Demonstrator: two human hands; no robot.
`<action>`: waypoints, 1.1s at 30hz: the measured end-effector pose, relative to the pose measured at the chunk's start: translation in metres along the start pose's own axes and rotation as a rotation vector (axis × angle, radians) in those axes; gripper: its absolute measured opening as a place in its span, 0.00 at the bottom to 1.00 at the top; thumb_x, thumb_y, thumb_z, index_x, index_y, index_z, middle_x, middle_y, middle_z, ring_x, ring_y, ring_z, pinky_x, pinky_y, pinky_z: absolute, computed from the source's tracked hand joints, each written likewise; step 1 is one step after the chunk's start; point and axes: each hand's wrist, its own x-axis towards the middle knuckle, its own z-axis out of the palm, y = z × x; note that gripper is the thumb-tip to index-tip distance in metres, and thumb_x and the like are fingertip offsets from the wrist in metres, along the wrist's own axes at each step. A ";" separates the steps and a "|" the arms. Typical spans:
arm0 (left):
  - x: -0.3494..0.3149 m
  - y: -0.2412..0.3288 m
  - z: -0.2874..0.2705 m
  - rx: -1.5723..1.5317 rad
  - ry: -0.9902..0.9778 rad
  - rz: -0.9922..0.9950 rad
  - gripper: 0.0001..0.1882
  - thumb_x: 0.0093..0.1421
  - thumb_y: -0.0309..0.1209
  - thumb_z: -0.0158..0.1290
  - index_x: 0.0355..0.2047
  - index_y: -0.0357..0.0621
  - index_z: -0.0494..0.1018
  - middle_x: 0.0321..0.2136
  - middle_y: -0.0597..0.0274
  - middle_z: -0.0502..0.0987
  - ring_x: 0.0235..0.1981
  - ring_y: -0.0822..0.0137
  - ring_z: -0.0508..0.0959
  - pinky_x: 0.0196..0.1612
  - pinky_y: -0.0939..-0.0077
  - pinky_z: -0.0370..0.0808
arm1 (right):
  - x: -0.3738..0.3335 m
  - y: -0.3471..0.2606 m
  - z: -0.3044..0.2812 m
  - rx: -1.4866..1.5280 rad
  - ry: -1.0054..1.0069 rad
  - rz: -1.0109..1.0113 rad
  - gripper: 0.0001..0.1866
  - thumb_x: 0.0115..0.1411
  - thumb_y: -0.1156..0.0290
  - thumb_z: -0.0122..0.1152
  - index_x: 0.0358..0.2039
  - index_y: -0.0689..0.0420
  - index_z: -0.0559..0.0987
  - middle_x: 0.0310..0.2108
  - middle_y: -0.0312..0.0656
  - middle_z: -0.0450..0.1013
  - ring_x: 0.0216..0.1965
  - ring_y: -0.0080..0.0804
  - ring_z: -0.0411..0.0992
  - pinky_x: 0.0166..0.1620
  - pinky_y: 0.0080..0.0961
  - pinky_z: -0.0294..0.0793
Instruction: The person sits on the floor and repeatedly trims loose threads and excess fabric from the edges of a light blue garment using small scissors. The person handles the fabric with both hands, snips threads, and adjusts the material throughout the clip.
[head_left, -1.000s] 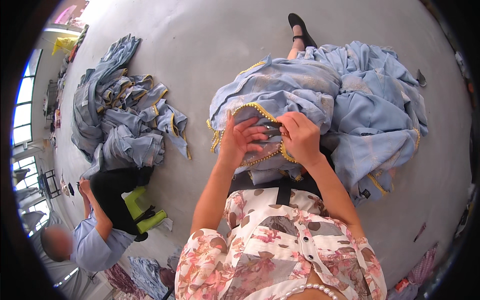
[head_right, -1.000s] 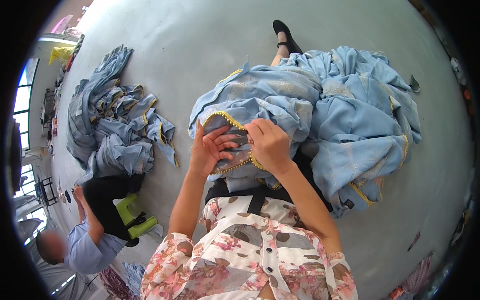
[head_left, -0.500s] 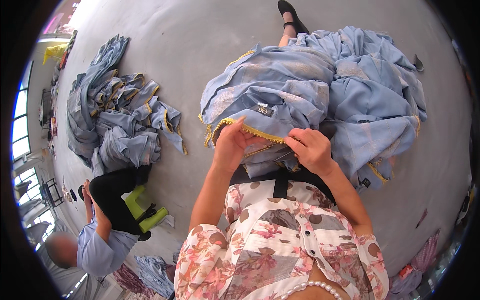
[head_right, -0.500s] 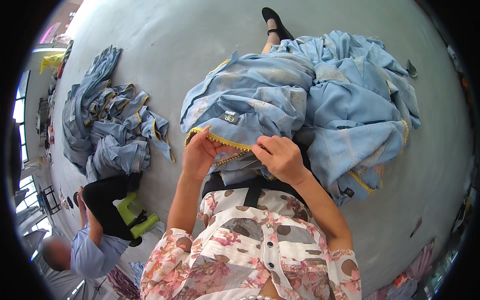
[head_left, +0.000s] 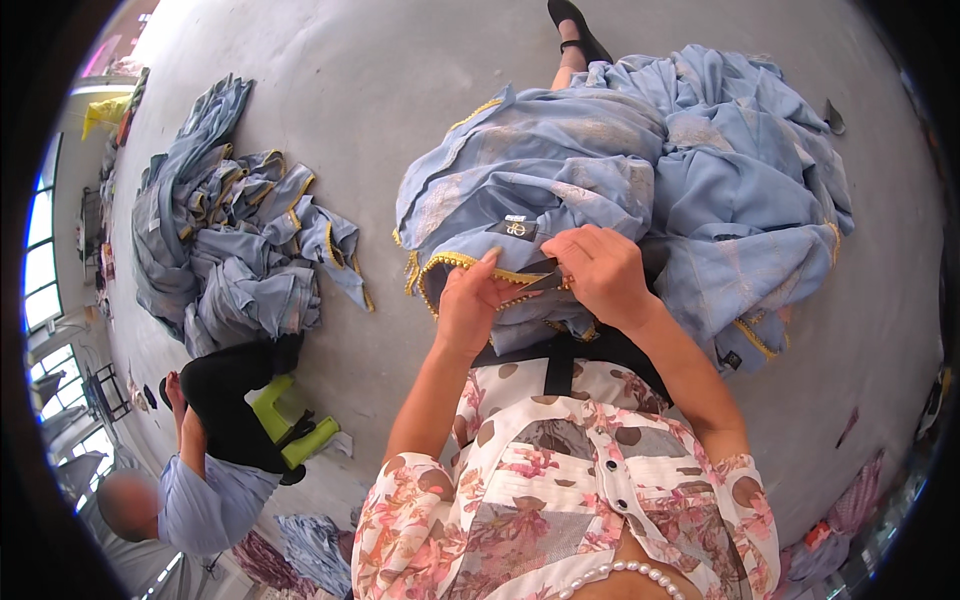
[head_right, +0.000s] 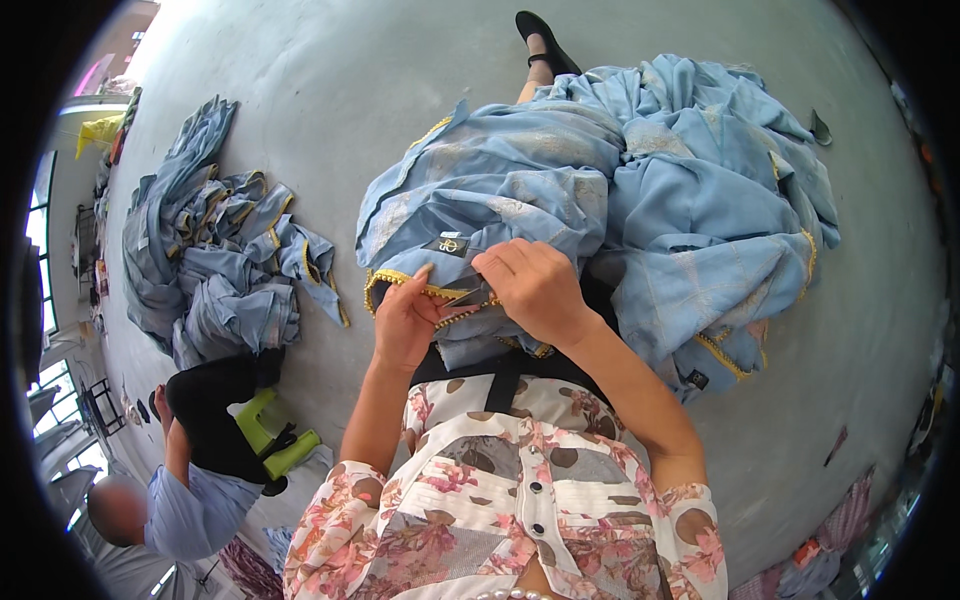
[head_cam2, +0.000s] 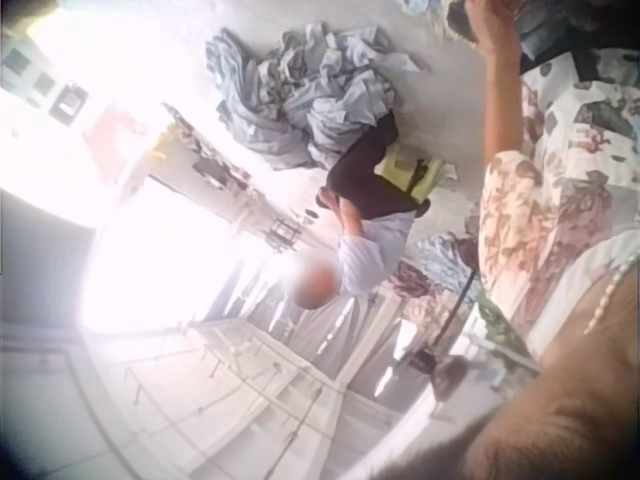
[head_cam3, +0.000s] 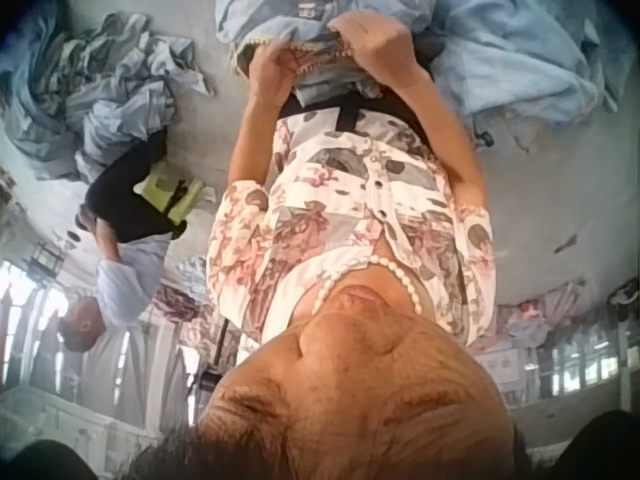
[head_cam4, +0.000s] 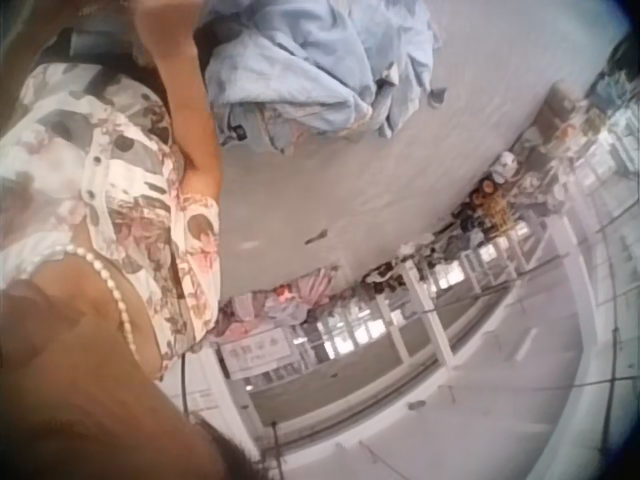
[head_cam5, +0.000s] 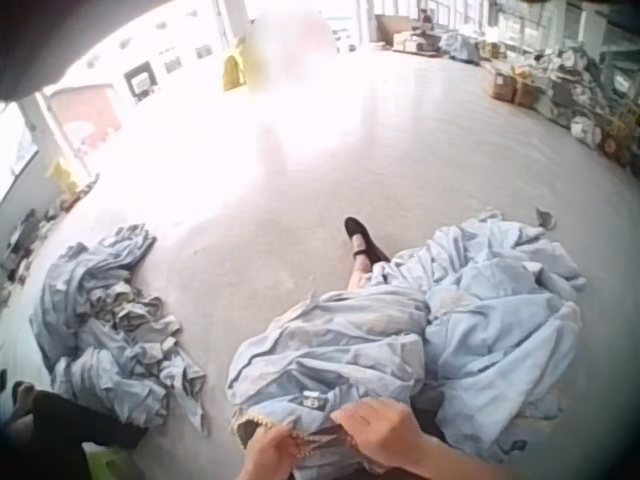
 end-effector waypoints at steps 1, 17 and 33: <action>0.001 -0.002 -0.004 -0.017 -0.016 0.016 0.15 0.64 0.30 0.41 0.45 0.31 0.69 0.41 0.49 0.77 0.43 0.53 0.79 0.47 0.48 0.75 | -0.001 0.002 0.001 0.075 0.018 0.048 0.12 0.46 0.81 0.59 0.34 0.58 0.77 0.25 0.37 0.73 0.25 0.28 0.74 0.27 0.22 0.70; 0.016 -0.021 0.008 0.034 0.209 0.054 0.09 0.51 0.23 0.56 0.34 0.37 0.72 0.28 0.61 0.77 0.27 0.71 0.77 0.30 0.78 0.74 | 0.015 0.009 -0.011 0.867 0.123 0.758 0.04 0.62 0.73 0.57 0.33 0.60 0.75 0.24 0.31 0.74 0.21 0.08 0.60 0.24 0.08 0.58; 0.017 -0.031 -0.001 -0.230 0.134 0.039 0.04 0.53 0.23 0.50 0.26 0.41 0.75 0.28 0.60 0.80 0.31 0.63 0.79 0.38 0.65 0.76 | -0.025 -0.005 -0.026 0.161 -0.105 0.661 0.11 0.58 0.69 0.62 0.36 0.61 0.72 0.25 0.44 0.76 0.25 0.30 0.76 0.29 0.22 0.72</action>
